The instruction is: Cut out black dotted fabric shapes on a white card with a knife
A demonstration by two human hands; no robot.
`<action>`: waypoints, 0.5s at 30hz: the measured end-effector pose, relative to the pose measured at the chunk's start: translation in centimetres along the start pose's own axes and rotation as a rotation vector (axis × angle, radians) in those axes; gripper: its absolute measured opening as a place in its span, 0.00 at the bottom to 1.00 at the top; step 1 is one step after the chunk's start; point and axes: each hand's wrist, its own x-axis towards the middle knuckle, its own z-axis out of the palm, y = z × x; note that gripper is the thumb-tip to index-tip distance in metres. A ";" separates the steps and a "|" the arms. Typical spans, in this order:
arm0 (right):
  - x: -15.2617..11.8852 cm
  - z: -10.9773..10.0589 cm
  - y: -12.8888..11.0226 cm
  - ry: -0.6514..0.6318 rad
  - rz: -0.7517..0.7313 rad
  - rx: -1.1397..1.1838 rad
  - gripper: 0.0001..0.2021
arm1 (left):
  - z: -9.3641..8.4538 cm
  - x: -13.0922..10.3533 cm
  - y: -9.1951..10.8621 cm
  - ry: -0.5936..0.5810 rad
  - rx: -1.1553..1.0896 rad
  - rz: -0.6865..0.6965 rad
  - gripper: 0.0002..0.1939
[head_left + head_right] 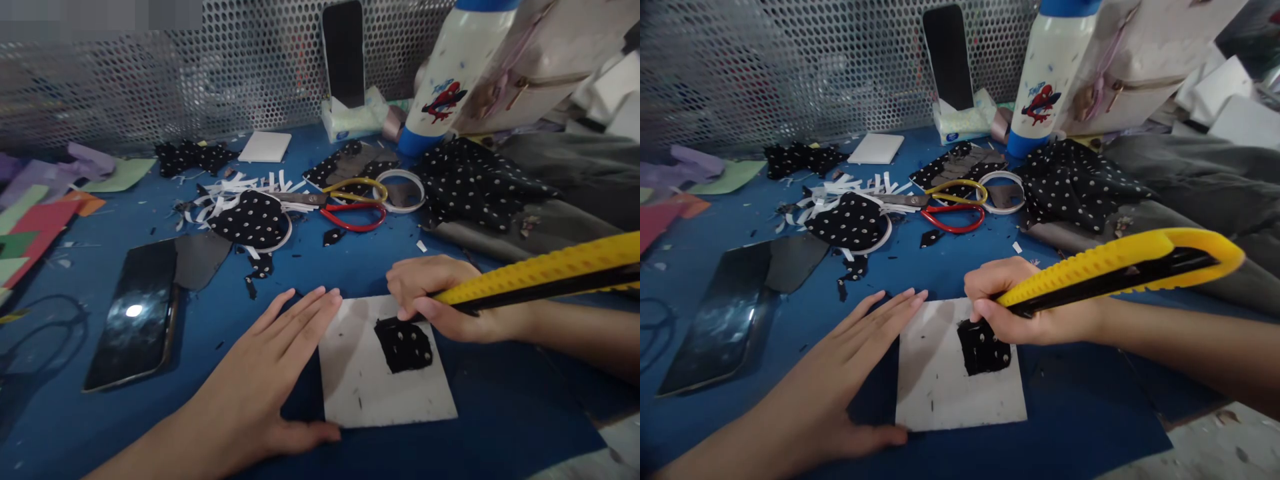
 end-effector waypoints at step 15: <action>-0.2 -0.3 0.0 0.137 0.173 0.201 0.18 | -0.2 0.0 0.2 0.001 0.018 -0.016 0.64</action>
